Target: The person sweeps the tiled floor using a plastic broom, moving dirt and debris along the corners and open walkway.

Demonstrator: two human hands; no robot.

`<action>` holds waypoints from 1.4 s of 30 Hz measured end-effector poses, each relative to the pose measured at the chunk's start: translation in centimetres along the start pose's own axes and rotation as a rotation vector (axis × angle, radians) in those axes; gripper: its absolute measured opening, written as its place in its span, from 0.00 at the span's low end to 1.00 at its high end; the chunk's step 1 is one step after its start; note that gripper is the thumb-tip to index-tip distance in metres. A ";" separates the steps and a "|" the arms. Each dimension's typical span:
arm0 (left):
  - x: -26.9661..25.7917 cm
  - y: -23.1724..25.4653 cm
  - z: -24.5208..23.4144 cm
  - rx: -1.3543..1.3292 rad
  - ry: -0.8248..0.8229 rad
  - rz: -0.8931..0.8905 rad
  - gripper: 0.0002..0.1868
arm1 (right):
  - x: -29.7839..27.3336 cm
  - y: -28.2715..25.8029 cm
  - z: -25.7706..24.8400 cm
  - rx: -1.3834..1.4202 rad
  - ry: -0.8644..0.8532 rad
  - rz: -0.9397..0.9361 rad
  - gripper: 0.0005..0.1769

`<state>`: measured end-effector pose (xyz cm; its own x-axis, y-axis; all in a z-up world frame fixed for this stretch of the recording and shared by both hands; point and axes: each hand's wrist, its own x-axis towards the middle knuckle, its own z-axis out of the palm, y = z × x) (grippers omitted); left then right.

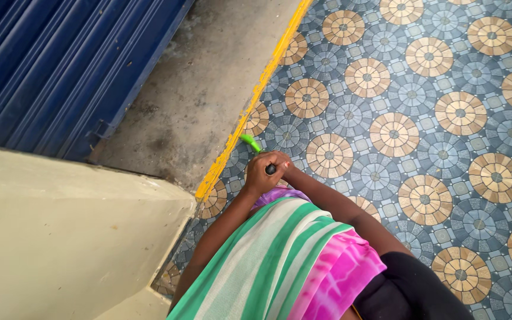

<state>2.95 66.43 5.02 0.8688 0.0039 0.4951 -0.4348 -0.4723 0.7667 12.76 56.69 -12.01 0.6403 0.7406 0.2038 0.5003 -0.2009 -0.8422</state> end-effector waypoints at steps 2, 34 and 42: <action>0.5 -0.7 1.7 -0.002 -0.061 0.022 0.16 | -1.0 0.5 -2.1 -0.289 -0.015 0.181 0.16; -12.6 0.7 2.7 -0.782 -1.009 0.052 0.11 | -29.1 -11.0 8.7 -0.376 0.430 0.808 0.20; -11.2 7.8 -6.5 -0.422 -0.771 0.048 0.19 | -18.6 -8.2 10.5 -0.154 0.122 0.386 0.17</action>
<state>-11.76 68.46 8.12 0.6989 -0.6759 0.2338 -0.3940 -0.0911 0.9146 -9.36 51.25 -14.15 0.8570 0.5131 -0.0468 0.2857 -0.5487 -0.7857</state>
